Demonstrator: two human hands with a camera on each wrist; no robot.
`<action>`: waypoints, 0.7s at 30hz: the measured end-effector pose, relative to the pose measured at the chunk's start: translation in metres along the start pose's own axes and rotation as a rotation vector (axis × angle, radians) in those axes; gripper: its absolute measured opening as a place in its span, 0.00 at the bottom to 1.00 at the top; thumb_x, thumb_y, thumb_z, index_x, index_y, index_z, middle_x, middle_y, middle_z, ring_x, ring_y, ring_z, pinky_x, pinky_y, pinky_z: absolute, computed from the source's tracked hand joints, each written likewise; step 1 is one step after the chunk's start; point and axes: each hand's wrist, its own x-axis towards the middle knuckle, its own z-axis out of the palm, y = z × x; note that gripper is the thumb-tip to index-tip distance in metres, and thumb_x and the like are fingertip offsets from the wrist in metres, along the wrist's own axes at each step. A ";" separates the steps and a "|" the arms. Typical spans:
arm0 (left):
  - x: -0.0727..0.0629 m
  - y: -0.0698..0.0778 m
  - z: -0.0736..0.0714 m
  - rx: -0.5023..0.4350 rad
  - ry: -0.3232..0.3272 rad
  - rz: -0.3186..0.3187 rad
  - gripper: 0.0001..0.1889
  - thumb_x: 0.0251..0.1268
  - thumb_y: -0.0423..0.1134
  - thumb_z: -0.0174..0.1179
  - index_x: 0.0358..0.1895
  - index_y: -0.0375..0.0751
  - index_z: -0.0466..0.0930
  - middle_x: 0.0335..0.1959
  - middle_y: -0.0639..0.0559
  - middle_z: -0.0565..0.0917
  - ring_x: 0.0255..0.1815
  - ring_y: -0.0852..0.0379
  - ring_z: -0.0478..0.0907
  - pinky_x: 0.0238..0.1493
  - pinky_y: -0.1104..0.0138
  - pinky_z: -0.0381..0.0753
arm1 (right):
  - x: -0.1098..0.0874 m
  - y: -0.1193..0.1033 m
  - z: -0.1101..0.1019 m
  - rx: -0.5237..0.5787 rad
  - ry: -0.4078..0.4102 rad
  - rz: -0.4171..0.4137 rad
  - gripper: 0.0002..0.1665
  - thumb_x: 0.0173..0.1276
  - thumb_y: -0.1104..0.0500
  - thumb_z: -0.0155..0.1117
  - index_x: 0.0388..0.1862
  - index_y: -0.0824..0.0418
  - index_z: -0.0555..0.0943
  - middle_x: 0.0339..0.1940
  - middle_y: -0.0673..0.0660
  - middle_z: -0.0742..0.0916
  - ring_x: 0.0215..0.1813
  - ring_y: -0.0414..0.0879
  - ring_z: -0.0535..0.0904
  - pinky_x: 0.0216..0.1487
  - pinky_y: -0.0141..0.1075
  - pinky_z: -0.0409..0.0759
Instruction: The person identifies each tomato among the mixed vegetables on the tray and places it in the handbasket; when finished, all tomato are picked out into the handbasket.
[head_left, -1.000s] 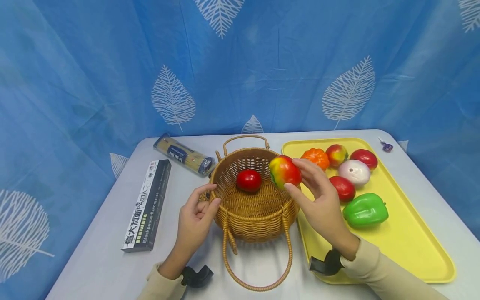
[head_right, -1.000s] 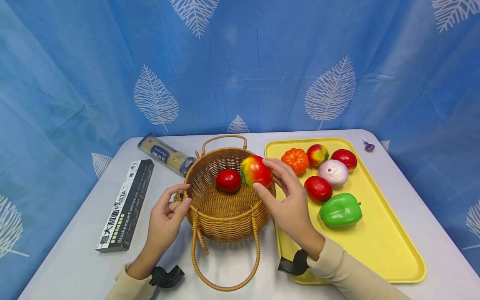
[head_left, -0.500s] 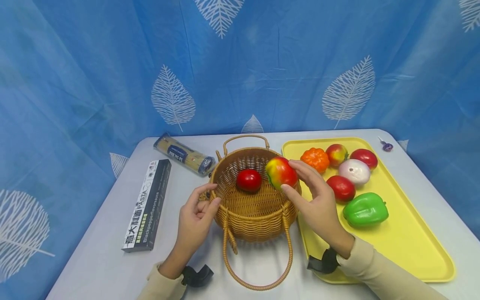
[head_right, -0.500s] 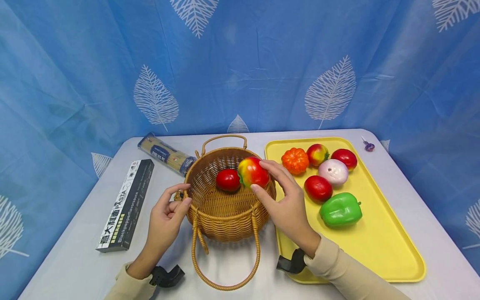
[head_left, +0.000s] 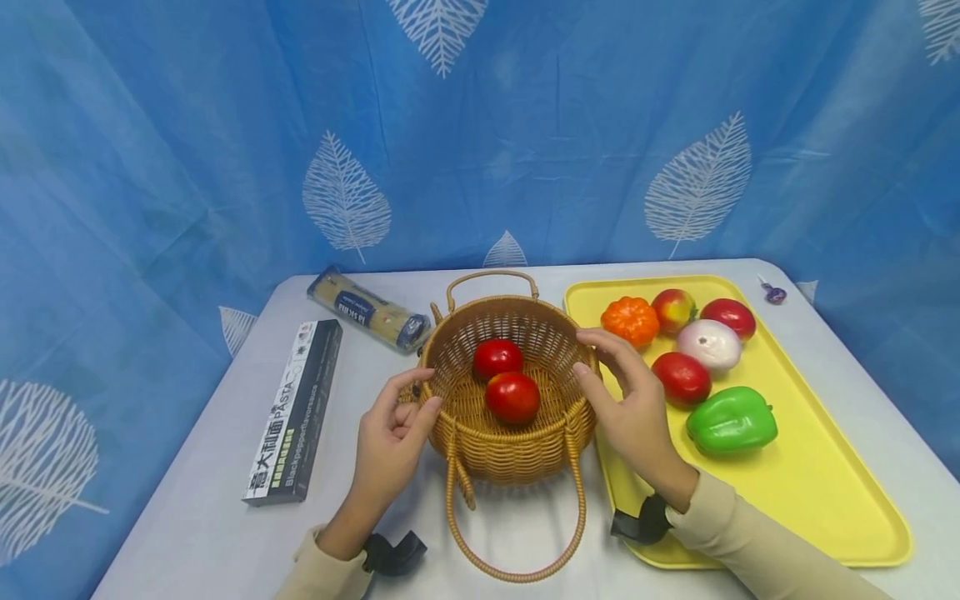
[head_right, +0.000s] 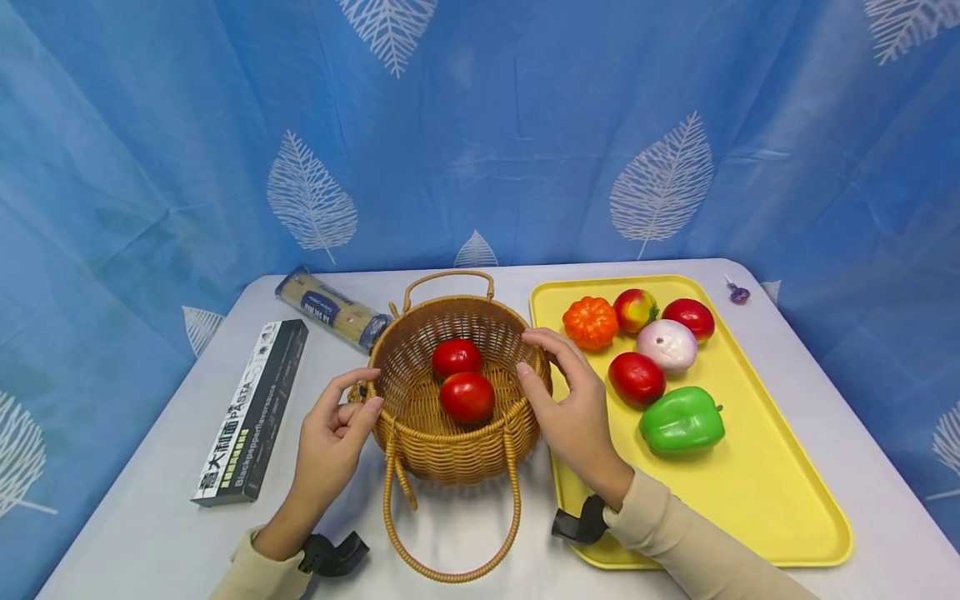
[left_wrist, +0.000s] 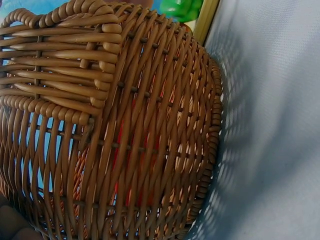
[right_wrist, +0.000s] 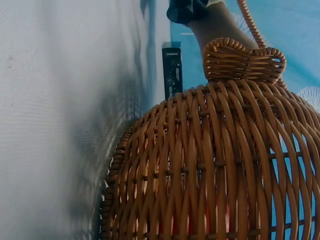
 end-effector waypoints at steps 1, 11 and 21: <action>0.000 0.000 0.000 -0.001 0.002 0.000 0.20 0.70 0.26 0.63 0.63 0.37 0.77 0.12 0.57 0.60 0.12 0.69 0.54 0.10 0.72 0.50 | 0.000 0.001 0.000 -0.003 0.000 -0.005 0.26 0.66 0.78 0.63 0.63 0.67 0.79 0.63 0.62 0.81 0.67 0.47 0.75 0.71 0.40 0.70; -0.001 0.000 0.000 -0.007 0.006 -0.019 0.20 0.70 0.27 0.64 0.62 0.39 0.78 0.12 0.57 0.61 0.12 0.68 0.54 0.10 0.72 0.50 | 0.001 0.002 -0.006 -0.042 -0.041 0.013 0.25 0.69 0.76 0.63 0.64 0.65 0.79 0.63 0.59 0.81 0.68 0.47 0.74 0.70 0.41 0.70; -0.001 0.000 0.000 -0.006 0.005 -0.018 0.20 0.70 0.27 0.64 0.63 0.39 0.78 0.12 0.56 0.61 0.12 0.67 0.54 0.10 0.72 0.50 | 0.012 -0.009 -0.027 -0.009 -0.043 0.071 0.23 0.72 0.74 0.61 0.65 0.68 0.77 0.62 0.59 0.82 0.64 0.48 0.79 0.63 0.37 0.77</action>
